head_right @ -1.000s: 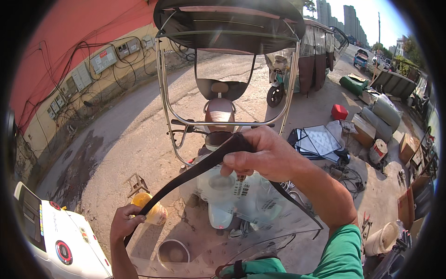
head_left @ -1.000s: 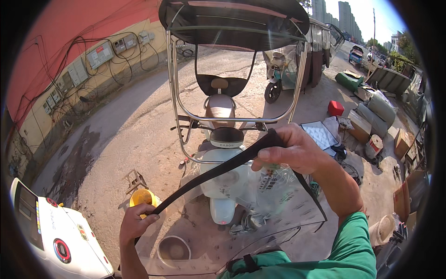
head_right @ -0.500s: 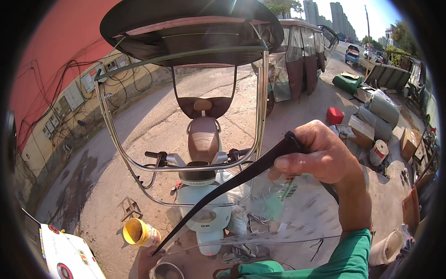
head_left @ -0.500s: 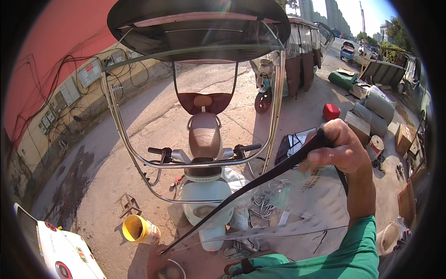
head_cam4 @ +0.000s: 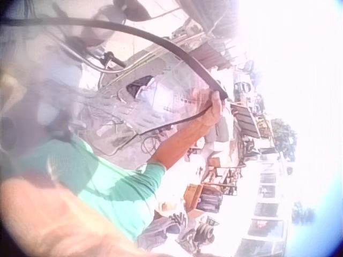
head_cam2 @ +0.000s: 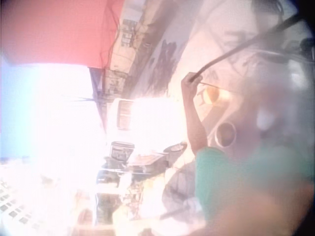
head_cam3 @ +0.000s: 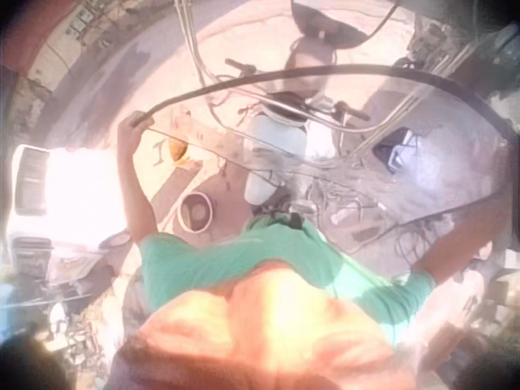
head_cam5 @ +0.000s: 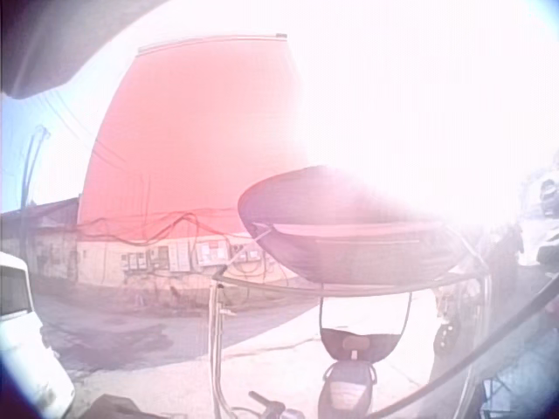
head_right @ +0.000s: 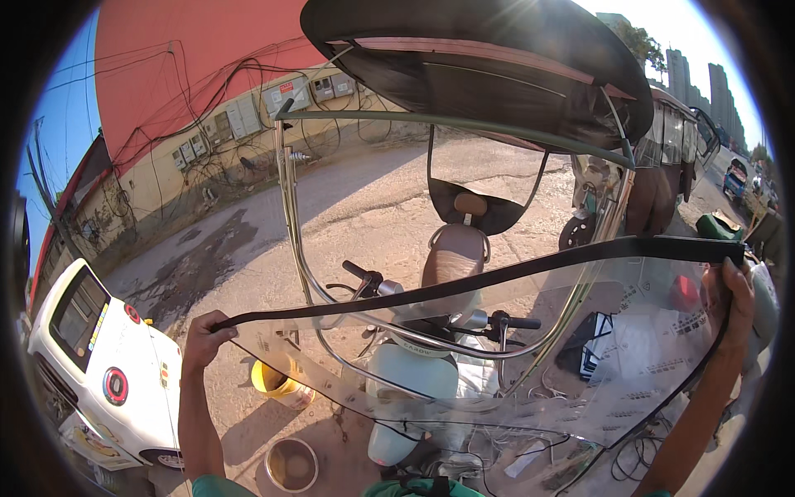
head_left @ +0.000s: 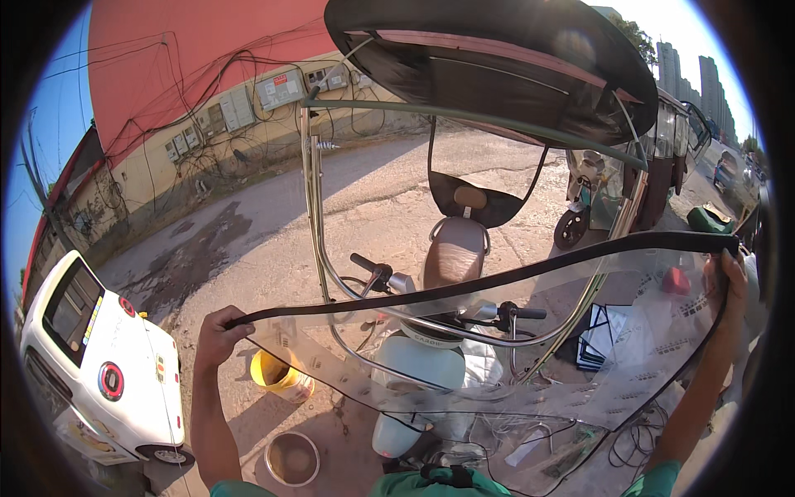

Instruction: The person removes a pink canopy from a scooter, then installs a transparent plastic windshield onto the scooter's frame by hand, aligning and securing it along the top and sides. The person also handles metal hooks and other parts on the ground.

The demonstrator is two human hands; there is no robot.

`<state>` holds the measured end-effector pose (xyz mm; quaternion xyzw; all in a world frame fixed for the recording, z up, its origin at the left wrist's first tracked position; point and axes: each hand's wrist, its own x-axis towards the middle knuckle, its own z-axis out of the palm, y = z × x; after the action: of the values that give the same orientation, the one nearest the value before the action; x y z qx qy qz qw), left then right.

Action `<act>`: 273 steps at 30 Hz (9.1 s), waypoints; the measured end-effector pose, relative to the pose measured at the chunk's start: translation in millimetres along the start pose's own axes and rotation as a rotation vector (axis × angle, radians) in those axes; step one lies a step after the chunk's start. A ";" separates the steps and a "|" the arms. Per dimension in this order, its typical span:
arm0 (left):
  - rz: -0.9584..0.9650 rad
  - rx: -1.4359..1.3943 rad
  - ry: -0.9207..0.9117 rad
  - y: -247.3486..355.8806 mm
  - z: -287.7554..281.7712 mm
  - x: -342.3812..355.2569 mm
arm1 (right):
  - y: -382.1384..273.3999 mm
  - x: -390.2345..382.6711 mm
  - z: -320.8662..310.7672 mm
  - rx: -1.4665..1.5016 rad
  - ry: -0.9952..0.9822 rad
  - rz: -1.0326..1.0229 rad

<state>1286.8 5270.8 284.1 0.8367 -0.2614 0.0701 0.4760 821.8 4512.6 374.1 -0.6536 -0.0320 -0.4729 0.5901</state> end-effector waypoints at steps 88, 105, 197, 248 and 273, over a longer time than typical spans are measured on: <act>0.551 -0.576 -0.094 170.1 -40.5 248.9 | 23.5 43.9 451.7 -0.885 -0.379 -0.269; 0.476 -1.152 -0.762 98.6 16.9 379.7 | -4.2 94.6 559.1 -1.026 -0.383 -0.278; 0.626 -0.335 -1.123 205.7 -50.3 396.5 | -27.0 176.3 671.1 -2.010 -0.380 -0.343; 0.651 -0.444 -0.902 192.9 -103.0 439.8 | 23.1 171.7 619.4 -1.626 -0.255 -0.475; 1.447 0.510 0.558 239.3 106.5 268.7 | 42.2 116.1 425.3 -1.364 -0.441 -0.442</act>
<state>1381.3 4984.3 507.1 0.4952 -0.5850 0.6232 0.1553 1157.9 4780.8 480.1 -0.9322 0.0203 -0.3535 -0.0747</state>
